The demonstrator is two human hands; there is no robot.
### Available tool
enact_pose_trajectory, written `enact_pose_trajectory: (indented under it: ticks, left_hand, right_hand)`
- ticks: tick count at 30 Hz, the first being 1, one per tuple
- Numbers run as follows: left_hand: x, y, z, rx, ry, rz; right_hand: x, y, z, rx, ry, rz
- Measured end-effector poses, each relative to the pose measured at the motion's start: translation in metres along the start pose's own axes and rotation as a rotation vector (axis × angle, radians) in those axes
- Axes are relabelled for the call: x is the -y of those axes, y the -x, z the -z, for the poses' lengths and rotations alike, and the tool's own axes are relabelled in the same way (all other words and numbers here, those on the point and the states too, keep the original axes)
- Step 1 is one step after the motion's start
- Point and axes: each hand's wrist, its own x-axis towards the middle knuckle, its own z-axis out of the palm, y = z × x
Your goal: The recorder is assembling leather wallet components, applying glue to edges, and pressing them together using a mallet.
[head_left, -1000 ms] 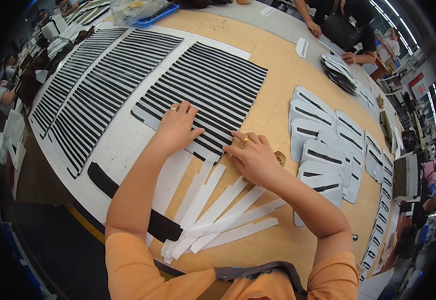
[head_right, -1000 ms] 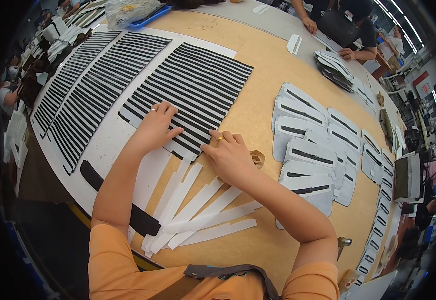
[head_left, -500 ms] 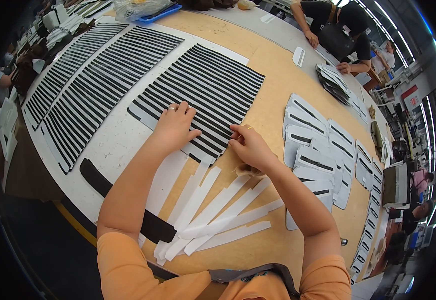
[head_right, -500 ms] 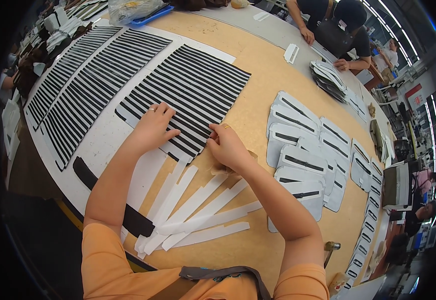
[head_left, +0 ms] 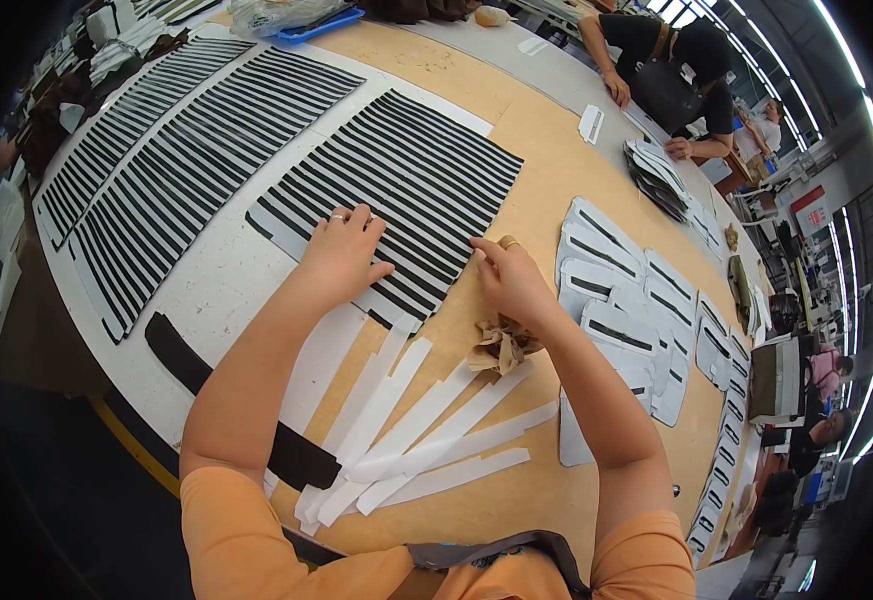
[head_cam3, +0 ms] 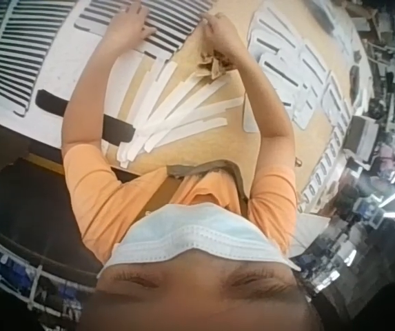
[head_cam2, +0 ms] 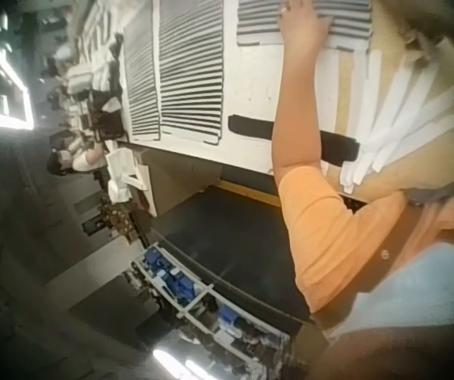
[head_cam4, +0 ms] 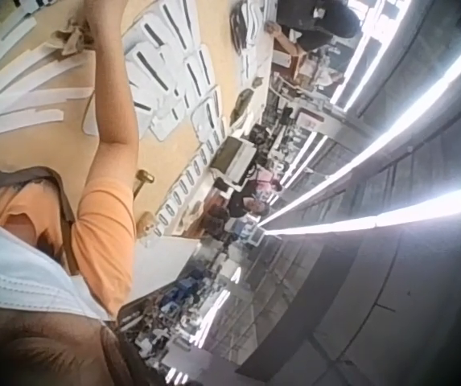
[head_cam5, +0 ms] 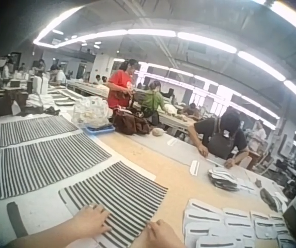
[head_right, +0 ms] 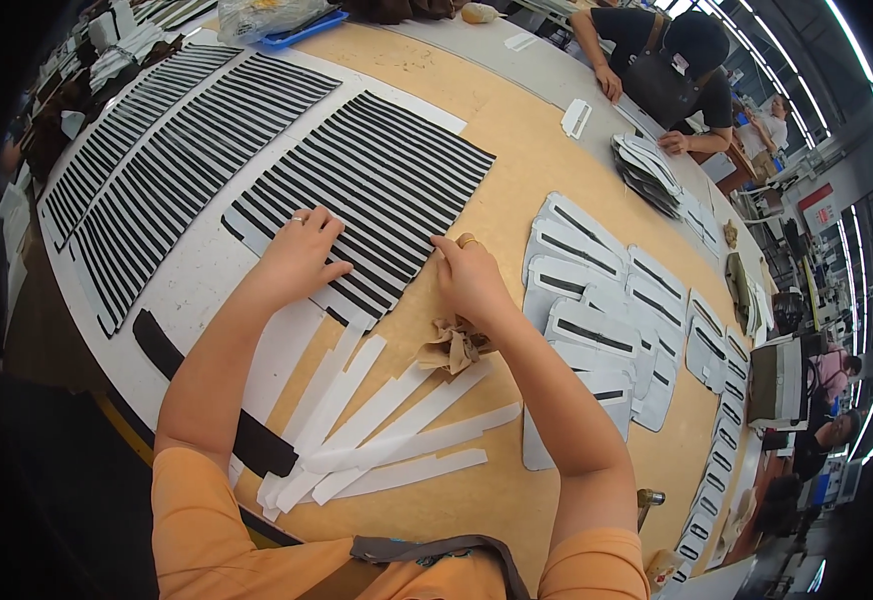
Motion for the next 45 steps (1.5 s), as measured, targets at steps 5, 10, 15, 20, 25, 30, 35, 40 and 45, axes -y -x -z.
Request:
enact_pose_trajectory:
  ticks: [5, 10, 15, 20, 25, 30, 35, 40, 45]
  left_hand:
    - [-0.001, 0.000, -0.001, -0.016, 0.003, -0.003]
    - [-0.001, -0.001, -0.001, -0.050, -0.002, -0.018]
    - [0.000, 0.002, -0.001, -0.067, 0.009, -0.016]
    - [-0.003, 0.002, 0.002, -0.048, 0.012, -0.004]
    - [-0.003, 0.001, 0.002, -0.050, 0.014, -0.006]
    - [-0.003, 0.002, 0.001, -0.058, -0.002, 0.000]
    - [-0.003, 0.001, 0.000, -0.043, 0.002, 0.002]
    - [-0.003, 0.001, 0.001, -0.048, 0.003, 0.002]
    - [-0.003, 0.002, -0.001, -0.063, -0.001, -0.010]
  right_hand:
    - [-0.005, -0.006, 0.007, -0.030, 0.095, 0.044]
    - [-0.017, -0.014, 0.007, -0.049, 0.115, 0.013]
    - [-0.018, -0.018, 0.008, -0.013, 0.160, 0.008]
    - [-0.020, -0.027, 0.015, -0.090, 0.144, -0.037]
    - [-0.034, -0.035, 0.011, -0.068, 0.162, -0.063]
    - [-0.033, -0.039, 0.012, -0.043, 0.192, -0.086]
    - [-0.037, -0.044, 0.016, -0.128, 0.397, 0.167]
    - [-0.039, -0.048, 0.020, -0.051, 0.255, 0.065]
    - [-0.053, -0.057, 0.017, -0.062, 0.135, 0.006]
